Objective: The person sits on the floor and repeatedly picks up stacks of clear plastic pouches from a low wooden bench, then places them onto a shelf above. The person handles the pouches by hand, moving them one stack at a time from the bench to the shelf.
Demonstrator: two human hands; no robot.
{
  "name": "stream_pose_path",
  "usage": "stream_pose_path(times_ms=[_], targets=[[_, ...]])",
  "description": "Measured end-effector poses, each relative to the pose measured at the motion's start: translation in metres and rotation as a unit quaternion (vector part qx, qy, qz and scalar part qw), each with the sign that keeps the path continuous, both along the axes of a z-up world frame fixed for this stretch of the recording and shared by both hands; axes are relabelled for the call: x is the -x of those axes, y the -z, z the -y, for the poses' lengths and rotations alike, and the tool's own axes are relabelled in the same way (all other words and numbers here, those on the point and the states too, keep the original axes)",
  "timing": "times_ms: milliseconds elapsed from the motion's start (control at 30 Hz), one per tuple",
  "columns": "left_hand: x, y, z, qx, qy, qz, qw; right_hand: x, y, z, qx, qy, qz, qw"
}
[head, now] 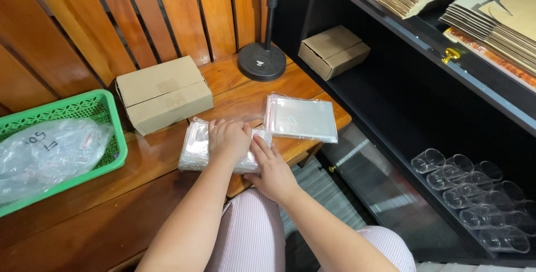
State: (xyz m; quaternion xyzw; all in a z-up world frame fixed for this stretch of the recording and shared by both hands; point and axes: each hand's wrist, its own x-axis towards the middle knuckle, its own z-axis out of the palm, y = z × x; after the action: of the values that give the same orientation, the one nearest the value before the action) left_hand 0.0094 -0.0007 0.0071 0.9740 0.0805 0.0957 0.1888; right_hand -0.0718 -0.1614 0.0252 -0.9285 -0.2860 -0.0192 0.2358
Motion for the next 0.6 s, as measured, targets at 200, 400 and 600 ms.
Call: stream_pose_path(times_ms=[200,400,600], targets=[[0.0044,-0.0072,0.002,-0.002,-0.005,-0.002,1.0,0.0036,-0.0071,-0.0007,0.003,-0.005,0.014,1.0],[0.0021,-0.005,0.0016,0.004,-0.004,-0.033,0.999,0.004,-0.0041,-0.001,0.009,0.002,0.017,1.0],[0.0046,-0.0034,0.0009,-0.003,0.0,0.006,1.0,0.004,-0.0052,-0.0016,0.021,0.002,-0.005,1.0]])
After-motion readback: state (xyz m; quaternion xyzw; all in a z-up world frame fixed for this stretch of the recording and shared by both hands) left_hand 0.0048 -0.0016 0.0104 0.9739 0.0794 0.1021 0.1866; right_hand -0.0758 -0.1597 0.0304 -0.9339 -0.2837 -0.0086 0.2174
